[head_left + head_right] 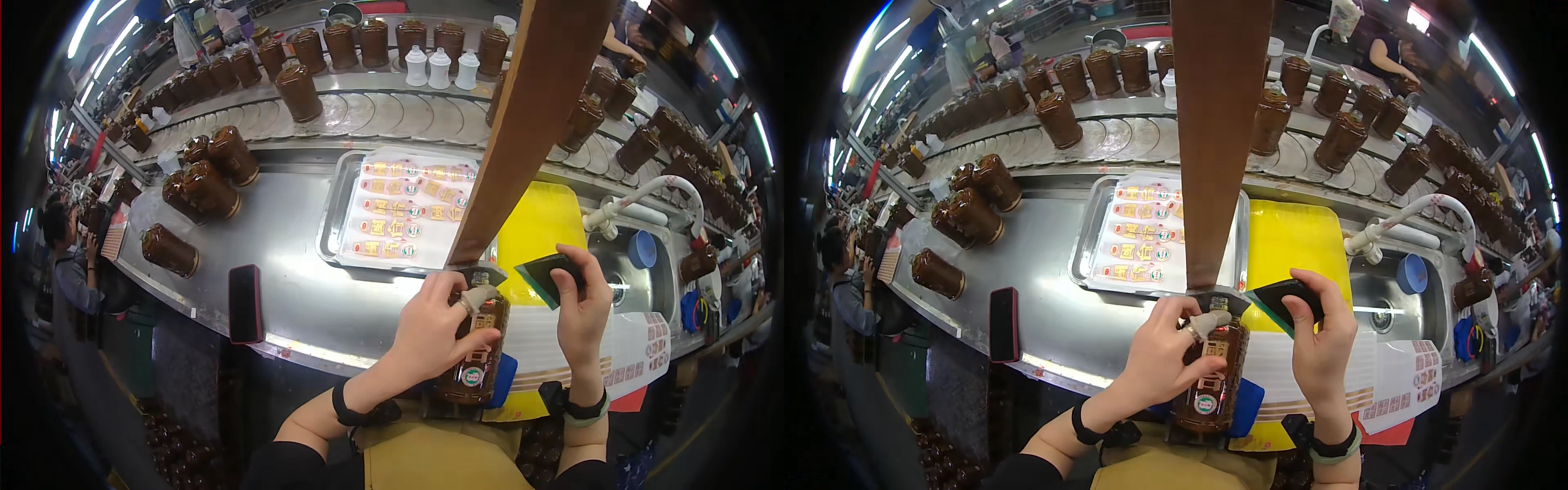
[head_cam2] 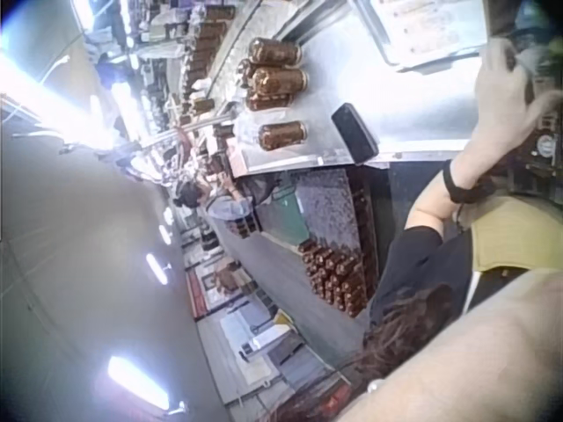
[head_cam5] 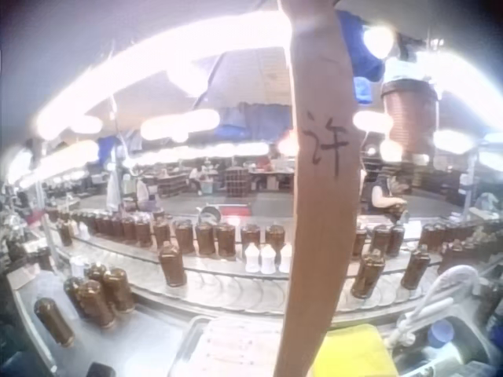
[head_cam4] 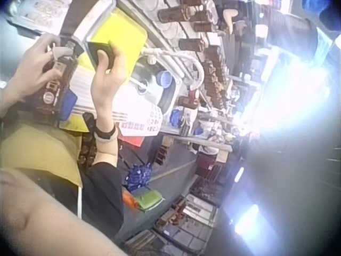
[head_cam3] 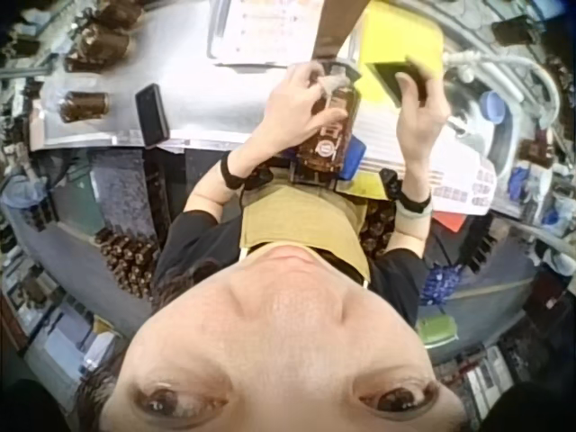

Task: Applying and smoothing adhesive labels on ceramic liquor bottles at a manufacturing production line.

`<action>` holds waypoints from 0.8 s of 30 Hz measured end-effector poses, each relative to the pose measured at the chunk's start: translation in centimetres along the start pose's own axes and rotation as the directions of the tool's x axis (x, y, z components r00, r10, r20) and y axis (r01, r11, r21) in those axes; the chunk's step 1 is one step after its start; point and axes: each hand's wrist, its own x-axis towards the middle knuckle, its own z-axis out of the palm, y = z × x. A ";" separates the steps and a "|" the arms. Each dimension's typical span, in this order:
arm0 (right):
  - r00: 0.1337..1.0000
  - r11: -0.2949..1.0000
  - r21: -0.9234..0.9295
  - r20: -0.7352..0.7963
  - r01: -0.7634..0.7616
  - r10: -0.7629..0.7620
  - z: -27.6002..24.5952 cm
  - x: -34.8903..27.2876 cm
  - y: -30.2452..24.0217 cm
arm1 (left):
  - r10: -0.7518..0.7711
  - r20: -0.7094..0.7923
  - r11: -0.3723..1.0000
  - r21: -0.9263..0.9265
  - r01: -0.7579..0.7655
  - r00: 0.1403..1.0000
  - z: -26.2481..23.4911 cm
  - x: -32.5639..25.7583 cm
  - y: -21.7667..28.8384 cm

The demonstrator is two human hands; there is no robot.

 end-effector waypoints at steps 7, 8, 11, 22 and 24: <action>0.987 0.984 -0.081 -0.003 0.159 -0.160 0.2 0.9 -0.5 | 0.081 0.028 0.995 0.059 -0.082 0.996 -0.5 -0.4 0.9; 0.978 0.973 -0.102 -0.005 0.205 -0.207 0.3 1.1 -0.8 | 0.104 0.041 0.992 0.071 -0.107 0.994 -0.5 -0.4 0.9; 0.954 0.946 -0.125 0.011 0.299 -0.300 0.8 1.5 -1.7 | 0.050 0.026 0.999 -0.012 -0.050 0.998 -0.2 -0.3 -0.4; 0.784 0.748 -0.238 0.154 0.620 -0.601 1.2 1.7 -1.4 | 0.067 -0.041 0.986 -0.148 -0.072 0.997 0.5 -2.4 -1.5; 0.626 0.600 -0.191 0.333 0.777 -0.705 1.4 1.0 -1.0 | 0.026 -0.097 0.958 -0.283 -0.053 0.995 0.5 -3.4 -2.4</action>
